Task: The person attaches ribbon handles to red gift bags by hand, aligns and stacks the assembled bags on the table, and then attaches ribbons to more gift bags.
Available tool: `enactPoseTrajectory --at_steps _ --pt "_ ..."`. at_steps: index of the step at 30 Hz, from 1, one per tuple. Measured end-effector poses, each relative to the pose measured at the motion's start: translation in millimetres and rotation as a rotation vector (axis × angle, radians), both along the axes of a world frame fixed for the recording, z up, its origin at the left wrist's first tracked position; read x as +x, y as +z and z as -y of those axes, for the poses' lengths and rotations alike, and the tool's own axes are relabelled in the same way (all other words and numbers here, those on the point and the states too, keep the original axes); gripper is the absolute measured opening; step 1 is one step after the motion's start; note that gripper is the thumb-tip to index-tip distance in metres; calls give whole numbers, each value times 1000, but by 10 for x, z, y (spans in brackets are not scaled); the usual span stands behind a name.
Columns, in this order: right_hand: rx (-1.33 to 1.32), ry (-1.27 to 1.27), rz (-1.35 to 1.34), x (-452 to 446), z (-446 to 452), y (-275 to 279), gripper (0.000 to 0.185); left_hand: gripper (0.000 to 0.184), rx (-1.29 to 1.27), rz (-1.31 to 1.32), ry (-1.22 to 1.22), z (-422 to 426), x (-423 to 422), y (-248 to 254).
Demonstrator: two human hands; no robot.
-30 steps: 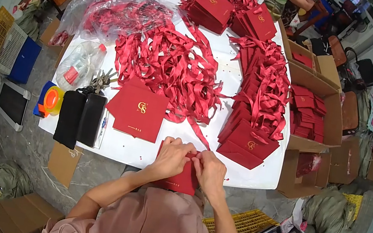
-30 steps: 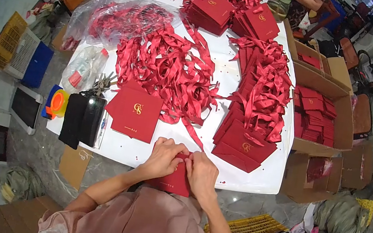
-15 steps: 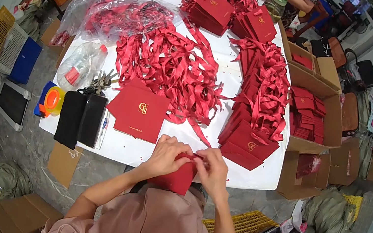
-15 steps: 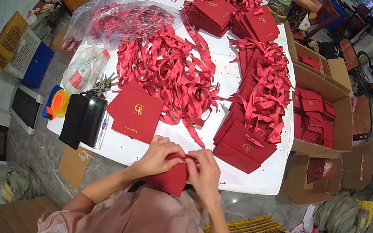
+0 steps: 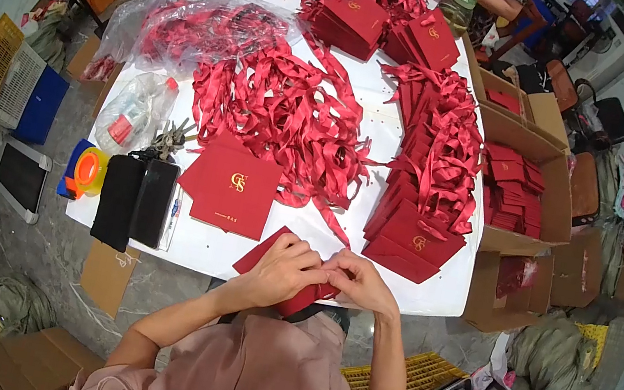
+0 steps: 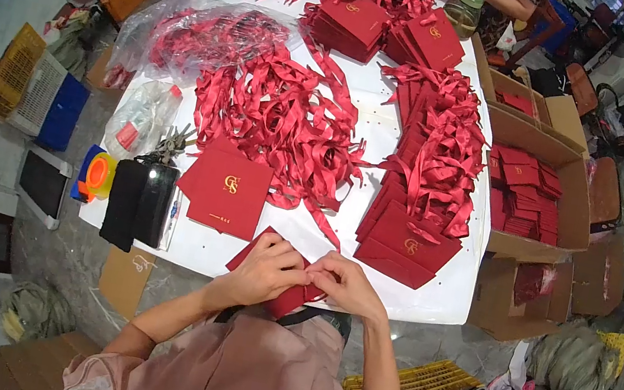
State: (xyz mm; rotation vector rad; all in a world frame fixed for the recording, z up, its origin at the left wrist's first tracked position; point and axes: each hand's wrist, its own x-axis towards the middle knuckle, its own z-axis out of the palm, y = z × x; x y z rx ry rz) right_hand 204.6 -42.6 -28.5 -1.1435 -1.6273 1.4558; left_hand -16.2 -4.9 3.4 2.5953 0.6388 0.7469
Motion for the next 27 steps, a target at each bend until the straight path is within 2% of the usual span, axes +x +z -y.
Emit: enactPoseTrajectory --at_steps 3,5,6,9,13,16,19,22,24,26,27 --pt "-131 -97 -53 -74 37 -84 15 11 -28 26 3 -17 -12 78" --pt "-213 -441 -96 -134 36 -76 12 9 -148 -6 -88 4 -13 108" --pt "-62 -560 -102 -156 -12 7 9 8 -152 1 -72 48 17 73" --pt "42 -758 -51 -83 -42 99 12 7 -201 19 39 43 -22 48" --pt "-51 -688 -126 9 91 199 22 9 -298 97 159 -4 -81 77" --pt "-100 -519 48 7 231 245 30 12 -308 97 233 -52 -97 95" --pt "247 -288 399 28 344 312 26 13 -319 89 273 -88 -95 92" --pt "197 -191 471 80 451 362 20 14 -320 85 305 -118 -39 69" --pt "200 -177 417 88 483 453 18 15 -330 102 306 -138 16 -32" --pt "-109 -192 171 73 492 521 17 16 -286 114 328 -134 113 -148" --pt "-198 -278 17 1 483 470 18 17 -241 124 352 -129 159 -183"
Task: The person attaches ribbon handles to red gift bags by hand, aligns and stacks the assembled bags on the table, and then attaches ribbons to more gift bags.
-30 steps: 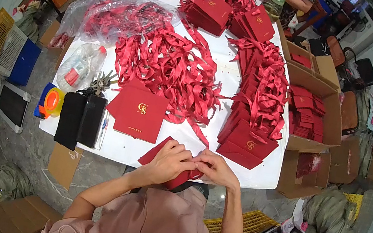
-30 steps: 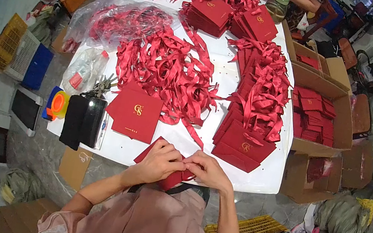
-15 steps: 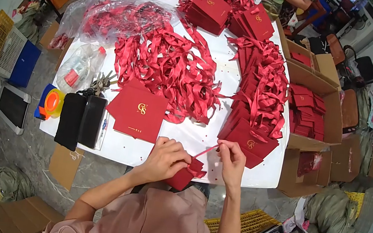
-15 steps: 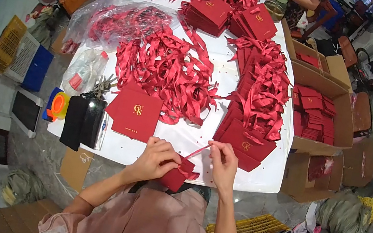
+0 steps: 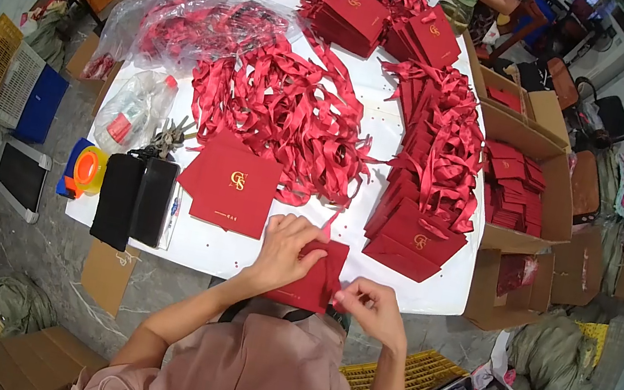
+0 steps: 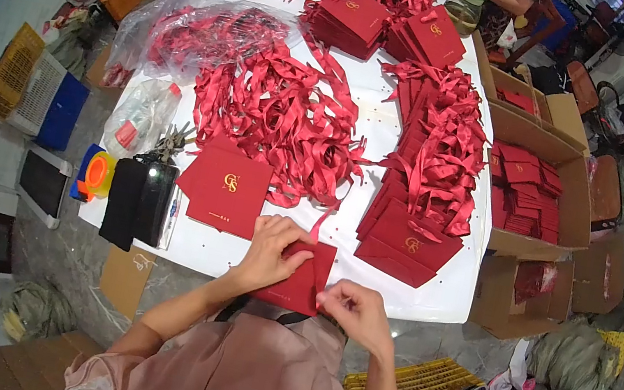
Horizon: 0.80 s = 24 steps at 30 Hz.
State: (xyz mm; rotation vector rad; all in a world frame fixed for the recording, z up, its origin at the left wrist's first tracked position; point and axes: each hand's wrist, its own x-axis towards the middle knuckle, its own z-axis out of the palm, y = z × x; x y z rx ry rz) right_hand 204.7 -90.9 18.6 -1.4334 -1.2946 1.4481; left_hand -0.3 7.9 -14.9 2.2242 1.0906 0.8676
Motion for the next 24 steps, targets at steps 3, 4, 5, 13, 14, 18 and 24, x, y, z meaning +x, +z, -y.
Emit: enactPoseTrajectory --at_steps 3,4,5,13,14,18,24 --pt "-47 -245 -121 -153 -108 -200 15 20 82 12 89 84 104 -22" --pt "-47 -245 -121 -200 -135 -228 15 20 47 63 129 162 111 2" --pt "-70 -301 -163 -244 -175 -243 14 18 -140 91 49 271 76 57" --pt "41 -471 -161 -390 -352 -216 14 31 -911 608 -216 708 5 -83" --pt "52 -510 -155 -389 -357 -212 15 26 -935 465 -265 711 -91 -90" --pt "150 -550 100 -251 -328 -434 16 16 -958 289 -255 677 -351 105" --pt "517 -529 680 -354 -265 -212 19 16 -760 191 -128 440 -509 43"
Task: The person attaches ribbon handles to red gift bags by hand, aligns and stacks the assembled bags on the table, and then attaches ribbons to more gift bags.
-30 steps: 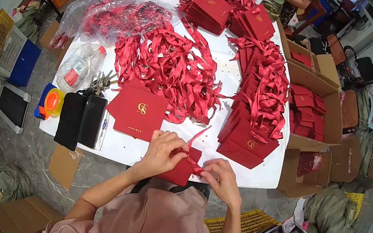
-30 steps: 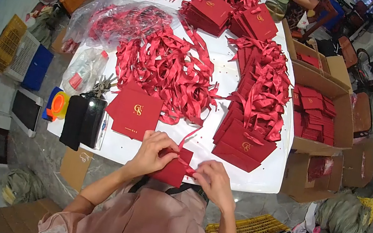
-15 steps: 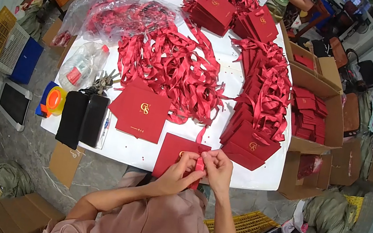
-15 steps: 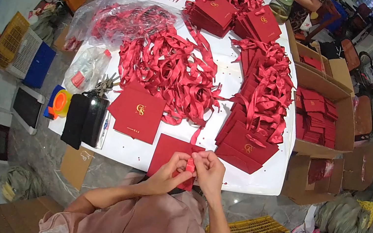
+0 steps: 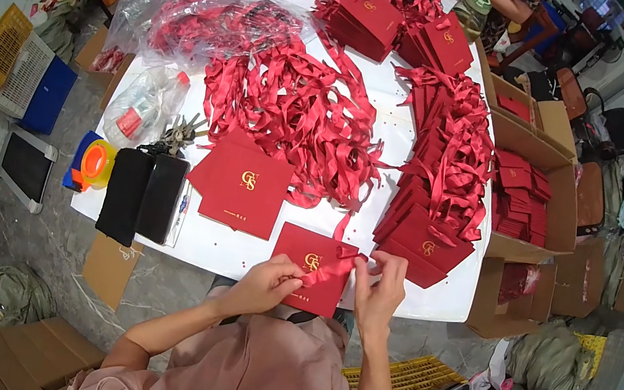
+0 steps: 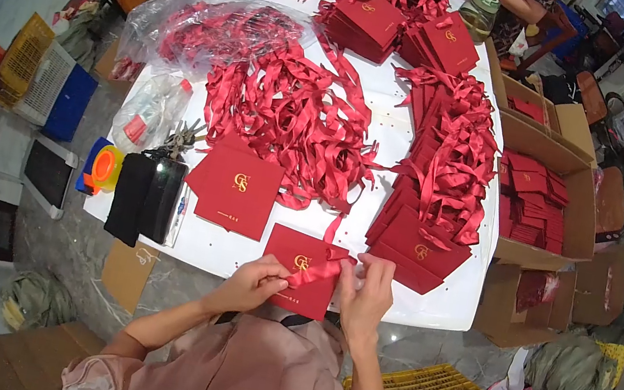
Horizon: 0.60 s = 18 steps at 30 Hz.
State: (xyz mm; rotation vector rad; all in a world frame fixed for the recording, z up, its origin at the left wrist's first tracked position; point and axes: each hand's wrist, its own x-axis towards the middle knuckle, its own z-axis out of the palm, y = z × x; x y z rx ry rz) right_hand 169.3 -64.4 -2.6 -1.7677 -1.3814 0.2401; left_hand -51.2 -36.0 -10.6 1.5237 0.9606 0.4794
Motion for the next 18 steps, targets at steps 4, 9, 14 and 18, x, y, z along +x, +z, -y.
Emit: enactPoseTrajectory --at_steps 4,9,14,18 --pt "-4 343 -55 -94 58 225 31 20 -68 55 42 -123 18 44" --pt "-27 618 -18 -212 -10 131 22 20 -230 285 96 -137 44 -25" --pt "-88 612 -80 -235 -25 -33 16 18 -191 219 66 -233 -5 31" --pt "-58 493 -83 -276 -48 -82 13 16 501 -164 135 -411 17 105"
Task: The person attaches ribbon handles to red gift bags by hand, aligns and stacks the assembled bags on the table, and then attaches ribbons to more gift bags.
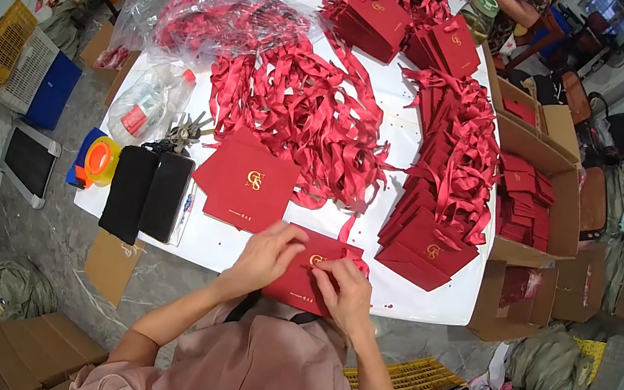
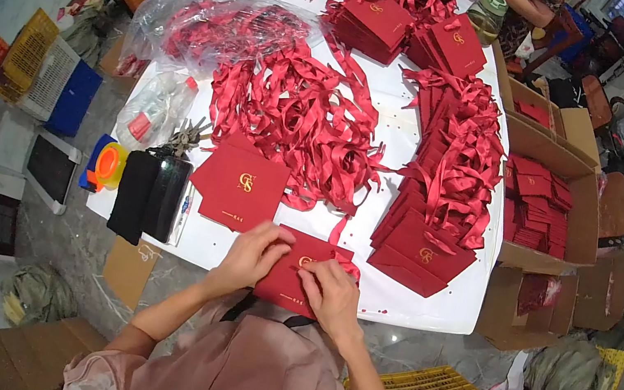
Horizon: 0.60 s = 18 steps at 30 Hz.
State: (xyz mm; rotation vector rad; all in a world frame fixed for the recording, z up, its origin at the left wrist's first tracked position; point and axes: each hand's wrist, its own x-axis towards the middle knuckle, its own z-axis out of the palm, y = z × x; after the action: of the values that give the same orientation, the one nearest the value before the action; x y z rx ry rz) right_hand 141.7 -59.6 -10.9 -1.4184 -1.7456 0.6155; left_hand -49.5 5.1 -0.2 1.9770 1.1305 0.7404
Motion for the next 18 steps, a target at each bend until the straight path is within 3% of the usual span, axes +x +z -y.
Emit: enactPoseTrajectory --at_steps 3,6,18 --pt "-36 -98 -19 -61 -9 -45 12 22 158 -193 66 -60 31 -118" --pt "-72 -162 -34 -117 -43 -124 13 25 83 -261 7 -73 50 -166" --pt "43 -251 24 -278 -118 -258 14 22 154 -179 -93 -109 65 -31"
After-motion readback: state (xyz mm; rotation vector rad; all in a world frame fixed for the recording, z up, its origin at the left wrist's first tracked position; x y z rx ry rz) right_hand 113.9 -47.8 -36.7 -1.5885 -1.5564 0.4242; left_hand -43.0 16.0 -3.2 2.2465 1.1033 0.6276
